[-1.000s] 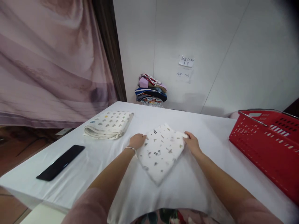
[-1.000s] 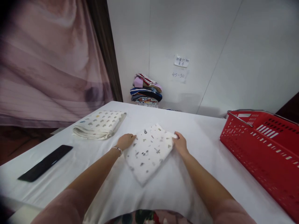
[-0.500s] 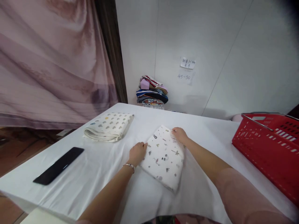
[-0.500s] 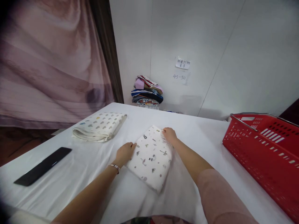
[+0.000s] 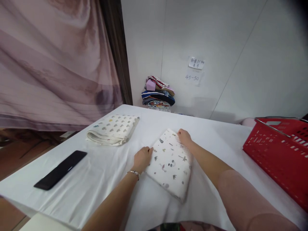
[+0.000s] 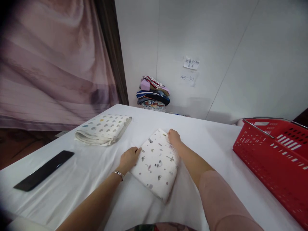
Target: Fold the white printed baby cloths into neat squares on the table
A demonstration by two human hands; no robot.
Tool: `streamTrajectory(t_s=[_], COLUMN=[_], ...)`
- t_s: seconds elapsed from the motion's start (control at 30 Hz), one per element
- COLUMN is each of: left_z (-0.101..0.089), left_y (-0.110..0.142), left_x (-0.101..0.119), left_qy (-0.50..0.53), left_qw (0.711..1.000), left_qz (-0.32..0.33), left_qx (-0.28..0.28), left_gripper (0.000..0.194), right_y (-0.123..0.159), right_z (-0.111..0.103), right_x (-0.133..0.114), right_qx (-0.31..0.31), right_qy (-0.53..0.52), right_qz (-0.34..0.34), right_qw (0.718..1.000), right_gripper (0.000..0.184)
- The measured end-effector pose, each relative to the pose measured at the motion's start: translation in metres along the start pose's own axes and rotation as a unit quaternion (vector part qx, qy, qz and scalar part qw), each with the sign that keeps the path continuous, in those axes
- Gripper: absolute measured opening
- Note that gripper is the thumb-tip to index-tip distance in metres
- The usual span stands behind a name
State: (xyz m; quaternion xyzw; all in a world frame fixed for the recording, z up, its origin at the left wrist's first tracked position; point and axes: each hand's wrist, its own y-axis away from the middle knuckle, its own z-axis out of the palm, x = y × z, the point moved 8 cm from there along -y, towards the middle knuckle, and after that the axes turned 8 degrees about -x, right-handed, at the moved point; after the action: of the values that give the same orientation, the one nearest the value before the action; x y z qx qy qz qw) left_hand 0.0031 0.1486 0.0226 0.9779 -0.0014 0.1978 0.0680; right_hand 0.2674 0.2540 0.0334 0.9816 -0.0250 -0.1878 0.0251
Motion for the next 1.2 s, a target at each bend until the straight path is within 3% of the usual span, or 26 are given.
streamTrajectory(t_s=[0.6,0.87,0.97,1.03,1.2], left_z=[0.0,0.001,0.001,0.001,0.0], left_y=[0.001,0.0,0.0,0.0,0.001], left_x=[-0.002,-0.003,-0.003,-0.003,-0.002], left_qy=[0.022,0.035,0.037,0.036,0.031], left_qw=[1.0,0.999,0.999,0.999,0.999], left_qz=[-0.004,-0.005,-0.008,-0.009,-0.01], left_qx=[0.0,-0.004,-0.009,-0.01,-0.005], left_gripper=[0.039,0.04,0.04,0.04,0.041], right_y=[-0.006,0.022,0.028,0.026,0.027], right_z=[0.009,0.011,0.03,0.042,0.038], right_x=[-0.004,-0.037,-0.05,-0.052,-0.057], right_qx=[-0.021,0.004,-0.052,-0.104,-0.131], right_qy=[0.044,0.092,0.108,0.117,0.115], right_qz=[-0.005,-0.124,-0.177,-0.178,-0.175], right_qw=[0.999,0.988,0.977,0.971,0.969], right_gripper=[0.016,0.04,0.055,0.059,0.059])
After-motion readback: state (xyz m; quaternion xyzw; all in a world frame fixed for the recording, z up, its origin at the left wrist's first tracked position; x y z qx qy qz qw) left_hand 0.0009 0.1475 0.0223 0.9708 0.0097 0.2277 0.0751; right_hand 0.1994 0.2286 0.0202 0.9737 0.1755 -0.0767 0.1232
